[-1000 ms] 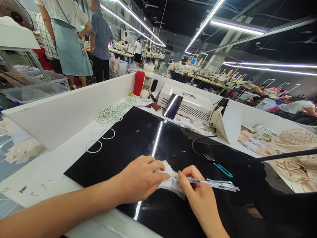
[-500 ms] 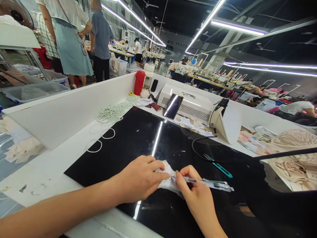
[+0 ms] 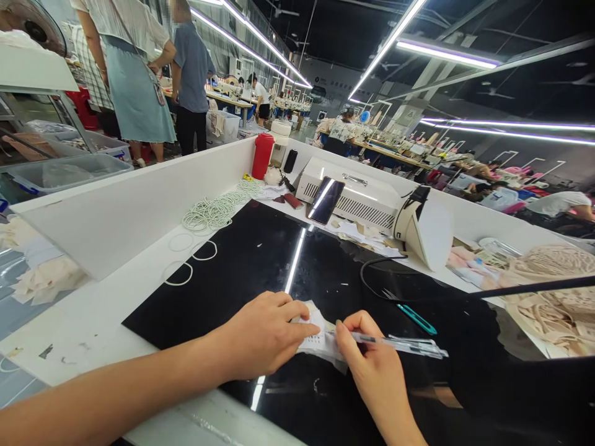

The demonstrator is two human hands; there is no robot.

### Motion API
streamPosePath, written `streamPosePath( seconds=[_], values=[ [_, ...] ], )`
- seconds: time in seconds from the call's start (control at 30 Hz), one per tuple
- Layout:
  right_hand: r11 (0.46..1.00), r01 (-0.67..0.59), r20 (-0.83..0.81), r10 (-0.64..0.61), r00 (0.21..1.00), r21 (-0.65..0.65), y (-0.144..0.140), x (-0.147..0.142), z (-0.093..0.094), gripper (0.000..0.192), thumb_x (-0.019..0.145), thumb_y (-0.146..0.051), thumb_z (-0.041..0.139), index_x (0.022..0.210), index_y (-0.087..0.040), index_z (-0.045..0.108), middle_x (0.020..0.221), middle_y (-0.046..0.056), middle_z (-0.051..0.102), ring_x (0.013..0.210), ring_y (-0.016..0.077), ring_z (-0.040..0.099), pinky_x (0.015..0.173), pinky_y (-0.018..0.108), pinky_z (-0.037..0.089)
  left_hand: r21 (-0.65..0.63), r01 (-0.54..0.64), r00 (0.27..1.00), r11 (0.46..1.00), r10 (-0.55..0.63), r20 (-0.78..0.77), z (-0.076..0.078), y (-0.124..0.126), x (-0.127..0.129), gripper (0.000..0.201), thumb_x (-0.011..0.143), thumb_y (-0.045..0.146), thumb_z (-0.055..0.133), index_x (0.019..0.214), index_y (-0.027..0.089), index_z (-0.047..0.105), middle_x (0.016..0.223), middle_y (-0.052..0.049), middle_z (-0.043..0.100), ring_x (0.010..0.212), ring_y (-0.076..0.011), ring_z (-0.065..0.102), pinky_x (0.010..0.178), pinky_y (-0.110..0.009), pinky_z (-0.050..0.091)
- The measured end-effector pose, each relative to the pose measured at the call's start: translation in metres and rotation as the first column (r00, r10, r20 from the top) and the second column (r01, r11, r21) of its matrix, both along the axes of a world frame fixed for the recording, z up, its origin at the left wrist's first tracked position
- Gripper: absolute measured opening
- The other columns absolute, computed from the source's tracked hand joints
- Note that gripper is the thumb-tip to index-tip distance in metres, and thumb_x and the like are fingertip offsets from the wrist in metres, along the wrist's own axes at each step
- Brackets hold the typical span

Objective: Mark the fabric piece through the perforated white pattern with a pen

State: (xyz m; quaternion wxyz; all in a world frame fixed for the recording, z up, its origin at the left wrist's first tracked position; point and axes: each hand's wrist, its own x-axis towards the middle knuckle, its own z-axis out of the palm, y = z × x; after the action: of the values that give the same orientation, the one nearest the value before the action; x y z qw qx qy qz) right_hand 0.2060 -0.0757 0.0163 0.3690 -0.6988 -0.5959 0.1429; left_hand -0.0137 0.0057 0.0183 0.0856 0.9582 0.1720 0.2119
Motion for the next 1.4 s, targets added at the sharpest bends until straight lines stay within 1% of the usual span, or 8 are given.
streamPosePath(
  seconds=[0.63,0.83,0.9,1.0,1.07,1.17,1.3,1.4],
  values=[
    [0.999,-0.012,-0.011,0.012,1.0,-0.031,0.0,-0.002,-0.003,0.032,0.094,-0.045,0.052,0.07,-0.024,0.05,0.06,-0.006,0.049,0.054,0.0134,0.048,0.052,0.024,0.038,0.001,-0.002,1.0,1.0,0.002,-0.014,-0.002,0.001,0.001,0.031,0.101,0.022,0.056,0.131,0.026,0.063,0.131,-0.004,0.063,0.108,-0.0257,0.061,0.089,-0.041,0.05],
    [0.998,0.058,-0.105,-0.062,0.993,-0.034,-0.003,-0.001,0.0,0.034,0.094,-0.049,0.056,0.072,-0.023,0.053,0.062,-0.005,0.05,0.056,0.0134,0.049,0.053,0.024,0.04,-0.004,-0.008,1.0,1.0,0.008,-0.007,-0.002,0.0,0.001,0.032,0.101,0.022,0.055,0.131,0.027,0.064,0.131,-0.003,0.063,0.108,-0.0253,0.061,0.09,-0.041,0.05],
    [0.993,0.119,-0.195,-0.116,0.974,0.004,-0.004,-0.001,0.002,0.035,0.095,-0.053,0.057,0.077,-0.023,0.057,0.065,-0.004,0.054,0.059,0.014,0.051,0.055,0.024,0.042,-0.006,-0.008,1.0,1.0,0.008,0.0,-0.003,0.0,0.001,0.032,0.101,0.022,0.056,0.132,0.027,0.064,0.131,-0.003,0.064,0.109,-0.0256,0.061,0.091,-0.041,0.05],
    [0.975,0.209,-0.254,-0.185,0.949,0.071,-0.005,0.001,0.002,0.035,0.094,-0.059,0.059,0.098,-0.024,0.066,0.075,-0.002,0.063,0.068,0.0159,0.058,0.062,0.024,0.047,-0.005,-0.007,1.0,1.0,0.007,0.004,-0.004,0.0,0.001,0.032,0.101,0.022,0.057,0.132,0.027,0.064,0.132,-0.003,0.064,0.11,-0.0258,0.061,0.091,-0.041,0.05],
    [0.98,0.187,-0.238,-0.167,0.957,0.064,-0.005,0.004,0.0,0.039,0.095,-0.06,0.058,0.108,-0.025,0.068,0.075,-0.001,0.065,0.067,0.0161,0.058,0.062,0.025,0.047,-0.002,-0.008,1.0,1.0,0.008,0.007,-0.005,0.001,0.001,0.031,0.101,0.023,0.057,0.131,0.027,0.065,0.131,-0.003,0.064,0.11,-0.0259,0.061,0.09,-0.041,0.05],
    [0.991,0.12,-0.18,-0.109,0.978,0.056,-0.001,0.012,-0.004,0.037,0.097,-0.055,0.053,0.113,-0.025,0.068,0.078,0.0,0.066,0.067,0.0165,0.059,0.062,0.027,0.046,0.001,-0.01,1.0,1.0,0.01,0.011,-0.006,0.001,0.001,0.032,0.101,0.023,0.059,0.132,0.027,0.065,0.131,-0.003,0.064,0.109,-0.0258,0.061,0.09,-0.041,0.05],
    [0.972,0.172,-0.101,-0.157,0.982,0.163,0.01,0.021,0.003,0.038,0.093,-0.037,0.049,0.129,-0.027,0.057,0.111,0.005,0.07,0.084,0.0191,0.065,0.074,0.031,0.05,0.007,-0.013,1.0,1.0,0.013,0.003,-0.007,0.002,0.002,0.031,0.102,0.024,0.057,0.132,0.028,0.064,0.131,-0.003,0.064,0.106,-0.0248,0.062,0.087,-0.039,0.049],
    [0.96,0.222,-0.105,-0.207,0.973,0.173,0.021,0.023,0.016,0.05,0.086,-0.031,0.05,0.137,-0.03,0.05,0.127,0.005,0.067,0.081,0.0187,0.063,0.07,0.032,0.05,0.004,-0.015,1.0,1.0,0.015,-0.002,-0.008,0.002,0.003,0.031,0.102,0.024,0.056,0.132,0.029,0.063,0.129,-0.002,0.064,0.105,-0.0244,0.062,0.085,-0.038,0.048]
  ],
)
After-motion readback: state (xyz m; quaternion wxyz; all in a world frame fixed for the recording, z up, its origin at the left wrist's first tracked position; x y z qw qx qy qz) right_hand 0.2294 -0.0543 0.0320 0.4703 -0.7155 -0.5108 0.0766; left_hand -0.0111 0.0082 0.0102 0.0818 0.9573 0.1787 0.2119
